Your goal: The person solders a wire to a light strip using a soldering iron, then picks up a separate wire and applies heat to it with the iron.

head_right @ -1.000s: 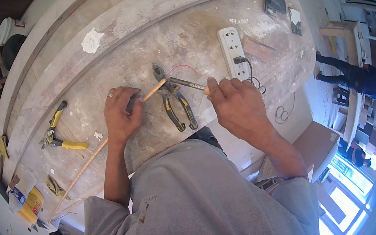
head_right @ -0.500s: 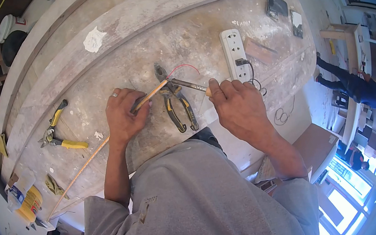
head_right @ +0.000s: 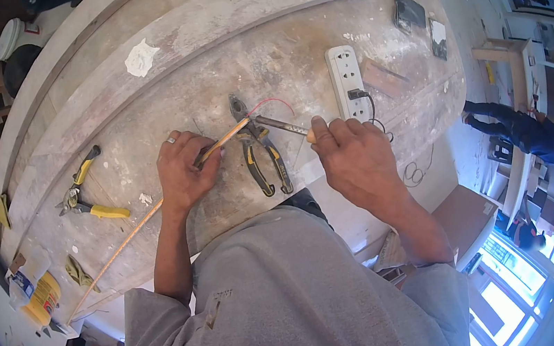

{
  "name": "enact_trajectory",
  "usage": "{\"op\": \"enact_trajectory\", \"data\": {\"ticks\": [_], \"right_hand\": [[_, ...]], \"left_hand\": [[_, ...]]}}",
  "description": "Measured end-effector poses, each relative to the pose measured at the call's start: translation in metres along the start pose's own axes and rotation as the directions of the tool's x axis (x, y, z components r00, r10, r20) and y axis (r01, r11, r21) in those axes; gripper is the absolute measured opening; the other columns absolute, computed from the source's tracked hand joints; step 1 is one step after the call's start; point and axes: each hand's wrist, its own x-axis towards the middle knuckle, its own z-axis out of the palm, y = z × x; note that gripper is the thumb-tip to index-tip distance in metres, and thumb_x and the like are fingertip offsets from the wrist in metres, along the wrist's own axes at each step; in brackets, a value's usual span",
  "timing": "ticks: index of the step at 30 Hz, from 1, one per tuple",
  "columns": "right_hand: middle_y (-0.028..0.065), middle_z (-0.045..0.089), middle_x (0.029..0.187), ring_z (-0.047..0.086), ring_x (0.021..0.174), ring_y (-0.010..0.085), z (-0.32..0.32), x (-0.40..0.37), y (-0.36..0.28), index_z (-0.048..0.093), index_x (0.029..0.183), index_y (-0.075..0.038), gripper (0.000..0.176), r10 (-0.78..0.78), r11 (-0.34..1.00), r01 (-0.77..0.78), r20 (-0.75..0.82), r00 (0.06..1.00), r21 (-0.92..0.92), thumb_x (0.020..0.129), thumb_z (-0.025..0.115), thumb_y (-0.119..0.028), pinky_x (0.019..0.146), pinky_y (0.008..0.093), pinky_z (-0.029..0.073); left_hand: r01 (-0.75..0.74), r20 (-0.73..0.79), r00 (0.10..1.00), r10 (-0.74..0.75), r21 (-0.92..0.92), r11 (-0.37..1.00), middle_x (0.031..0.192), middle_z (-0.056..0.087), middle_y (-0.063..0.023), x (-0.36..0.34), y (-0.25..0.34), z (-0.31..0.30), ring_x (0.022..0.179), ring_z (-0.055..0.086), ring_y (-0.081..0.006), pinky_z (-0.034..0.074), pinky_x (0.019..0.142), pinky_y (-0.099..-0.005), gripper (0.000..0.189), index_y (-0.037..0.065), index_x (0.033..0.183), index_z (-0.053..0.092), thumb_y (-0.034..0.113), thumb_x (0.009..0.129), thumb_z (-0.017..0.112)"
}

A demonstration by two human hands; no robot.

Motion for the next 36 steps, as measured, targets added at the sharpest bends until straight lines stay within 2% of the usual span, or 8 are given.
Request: {"op": "enact_trajectory", "data": {"ticks": [9,21,29,33,36], "right_hand": [[0.0085,0.067,0.090,0.070,0.083,0.0239,0.001,0.005,-0.002,0.071,0.130,0.004,0.044,0.010,1.000,-0.010,0.010,1.000,0.011,0.094,0.074,-0.021,0.072,0.0391,0.055],[0.0089,0.067,0.092,0.070,0.087,0.0242,-0.003,0.006,-0.003,0.069,0.134,0.004,0.043,-0.004,0.999,0.007,0.083,0.997,-0.035,0.099,0.068,-0.021,0.076,0.0404,0.055],[0.0082,0.065,0.094,0.067,0.088,0.0230,-0.015,0.012,-0.005,0.069,0.133,0.006,0.048,-0.100,0.979,0.111,0.073,0.992,-0.170,0.088,0.065,-0.011,0.075,0.0383,0.051],[0.0074,0.064,0.093,0.066,0.089,0.0223,-0.026,0.019,-0.004,0.070,0.131,0.006,0.046,-0.139,0.968,0.151,0.074,0.988,-0.200,0.088,0.064,-0.011,0.074,0.0383,0.051],[0.0063,0.063,0.092,0.065,0.089,0.0224,-0.036,0.028,0.007,0.072,0.129,0.003,0.044,-0.161,0.959,0.161,0.017,0.987,-0.233,0.087,0.065,-0.010,0.076,0.0393,0.050]], "left_hand": [[-0.003,-0.011,1.000,0.003,-0.008,1.000,0.084,0.071,-0.0051,0.000,-0.001,0.000,0.080,0.063,-0.0282,0.048,0.074,-0.0419,0.016,0.010,0.087,0.074,0.016,0.079,0.087],[-0.009,-0.017,1.000,0.009,-0.006,1.000,0.082,0.070,-0.0048,0.000,-0.001,0.001,0.079,0.062,-0.0277,0.048,0.073,-0.0412,0.015,0.010,0.085,0.074,0.016,0.079,0.086],[-0.001,-0.027,1.000,0.001,-0.003,1.000,0.082,0.070,-0.0047,-0.001,-0.002,0.003,0.080,0.063,-0.0275,0.048,0.073,-0.0411,0.016,0.010,0.086,0.075,0.018,0.079,0.087],[0.010,-0.015,1.000,-0.010,-0.001,1.000,0.083,0.071,-0.0046,-0.002,-0.002,0.002,0.081,0.063,-0.0278,0.048,0.075,-0.0414,0.016,0.010,0.087,0.075,0.018,0.079,0.087],[0.019,-0.011,1.000,-0.019,-0.003,1.000,0.085,0.071,-0.0044,-0.001,0.000,0.002,0.082,0.063,-0.0281,0.048,0.076,-0.0415,0.016,0.010,0.086,0.075,0.018,0.080,0.087]]}}
